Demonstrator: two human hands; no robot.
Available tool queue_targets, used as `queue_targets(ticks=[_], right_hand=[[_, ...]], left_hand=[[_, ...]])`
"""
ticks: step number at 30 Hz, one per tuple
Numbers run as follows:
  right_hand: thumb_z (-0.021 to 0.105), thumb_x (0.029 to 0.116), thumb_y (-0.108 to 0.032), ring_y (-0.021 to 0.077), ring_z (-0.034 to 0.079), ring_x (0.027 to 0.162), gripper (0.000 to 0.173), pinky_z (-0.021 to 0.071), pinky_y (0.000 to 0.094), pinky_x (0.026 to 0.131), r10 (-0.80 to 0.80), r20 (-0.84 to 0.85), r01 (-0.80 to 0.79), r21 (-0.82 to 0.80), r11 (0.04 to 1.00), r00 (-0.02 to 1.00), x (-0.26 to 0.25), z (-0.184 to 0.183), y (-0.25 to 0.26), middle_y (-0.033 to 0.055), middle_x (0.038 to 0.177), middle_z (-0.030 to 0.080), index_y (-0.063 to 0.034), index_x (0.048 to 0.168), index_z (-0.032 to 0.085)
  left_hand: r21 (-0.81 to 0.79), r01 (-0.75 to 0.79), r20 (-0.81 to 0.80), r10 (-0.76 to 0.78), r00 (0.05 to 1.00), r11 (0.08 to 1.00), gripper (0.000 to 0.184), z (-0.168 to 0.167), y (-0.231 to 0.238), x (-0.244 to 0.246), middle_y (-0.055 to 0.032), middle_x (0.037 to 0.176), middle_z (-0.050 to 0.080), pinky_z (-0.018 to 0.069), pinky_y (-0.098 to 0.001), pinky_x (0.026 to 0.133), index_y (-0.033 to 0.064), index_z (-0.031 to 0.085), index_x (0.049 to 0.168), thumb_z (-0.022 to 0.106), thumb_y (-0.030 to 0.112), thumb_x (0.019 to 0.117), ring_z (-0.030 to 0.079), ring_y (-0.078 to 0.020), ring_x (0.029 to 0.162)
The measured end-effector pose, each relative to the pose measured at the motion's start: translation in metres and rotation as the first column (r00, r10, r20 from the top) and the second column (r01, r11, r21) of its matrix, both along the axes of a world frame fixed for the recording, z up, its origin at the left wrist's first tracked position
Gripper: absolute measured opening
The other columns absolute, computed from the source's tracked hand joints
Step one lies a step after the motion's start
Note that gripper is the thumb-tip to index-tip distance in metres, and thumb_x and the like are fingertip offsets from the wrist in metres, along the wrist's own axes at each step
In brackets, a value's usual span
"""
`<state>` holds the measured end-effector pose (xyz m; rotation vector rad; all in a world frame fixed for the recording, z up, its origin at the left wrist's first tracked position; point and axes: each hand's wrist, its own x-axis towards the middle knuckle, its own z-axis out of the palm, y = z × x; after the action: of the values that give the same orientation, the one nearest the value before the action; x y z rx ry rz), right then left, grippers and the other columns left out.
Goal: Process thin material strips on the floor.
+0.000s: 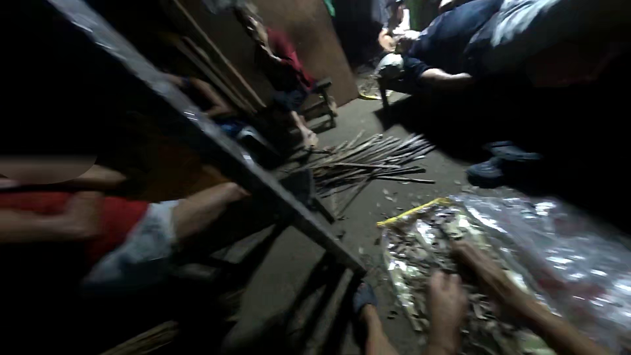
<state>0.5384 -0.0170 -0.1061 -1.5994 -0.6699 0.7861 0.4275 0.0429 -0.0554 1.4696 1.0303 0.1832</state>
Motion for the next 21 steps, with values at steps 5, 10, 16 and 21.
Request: queue_targets(ticks=[5, 10, 16, 21], right_hand=[[0.035, 0.1089, -0.034, 0.0534, 0.066, 0.094, 0.056, 0.0483, 0.0708, 0.083, 0.015, 0.468, 0.030, -0.088, 0.996, 0.884, 0.019, -0.022, -0.006, 0.0368, 0.103, 0.064, 0.0160, 0.123, 0.055], [0.029, 0.1095, -0.030, 0.0009, 0.046, 0.053, 0.037, 0.0426, 0.0198, 0.049, -0.012, -0.160, 0.014, 0.014, 1.000, 0.987, 0.020, 0.001, -0.002, -0.0072, 0.069, 0.050, -0.0054, 0.112, 0.056], [0.034, 0.1095, -0.029, -0.0012, 0.045, 0.055, 0.034, 0.0395, 0.0168, 0.051, 0.212, -0.321, -0.186, 0.111, 0.976, 0.923, -0.003, 0.015, -0.007, -0.0071, 0.078, 0.054, -0.0059, 0.127, 0.052], [0.040, 0.1074, -0.021, 0.0023, 0.052, 0.071, 0.029, 0.0466, 0.0222, 0.067, 0.209, -0.020, -0.204, 0.129, 0.970, 0.978, -0.003, 0.005, -0.009, -0.0002, 0.086, 0.056, 0.0014, 0.119, 0.054]], left_hand=[[-0.081, 0.060, 0.181, -0.044, 0.983, 0.995, 0.023, -0.008, -0.006, 0.001, 0.0041, 0.070, 0.051, 0.0374, -0.0153, 0.054, -0.0065, 0.063, 0.104, 0.046, 0.008, 0.1071, 0.039, 0.0023, 0.055], [0.026, -0.053, 0.146, 0.049, 0.988, 0.998, 0.021, -0.008, 0.005, -0.001, -0.0003, 0.073, 0.056, 0.0429, -0.0174, 0.057, -0.0090, 0.064, 0.105, 0.048, 0.006, 0.1062, 0.047, -0.0004, 0.059], [0.047, -0.027, 0.052, 0.024, 0.998, 0.999, 0.023, -0.010, 0.008, -0.005, -0.0008, 0.073, 0.054, 0.0398, -0.0194, 0.050, -0.0050, 0.064, 0.116, 0.045, 0.000, 0.1035, 0.044, -0.0028, 0.053], [-0.017, -0.086, 0.132, 0.087, 0.987, 0.996, 0.020, -0.013, 0.004, 0.000, 0.0018, 0.071, 0.055, 0.0380, -0.0163, 0.047, -0.0023, 0.065, 0.106, 0.045, 0.000, 0.1026, 0.044, -0.0007, 0.051]])
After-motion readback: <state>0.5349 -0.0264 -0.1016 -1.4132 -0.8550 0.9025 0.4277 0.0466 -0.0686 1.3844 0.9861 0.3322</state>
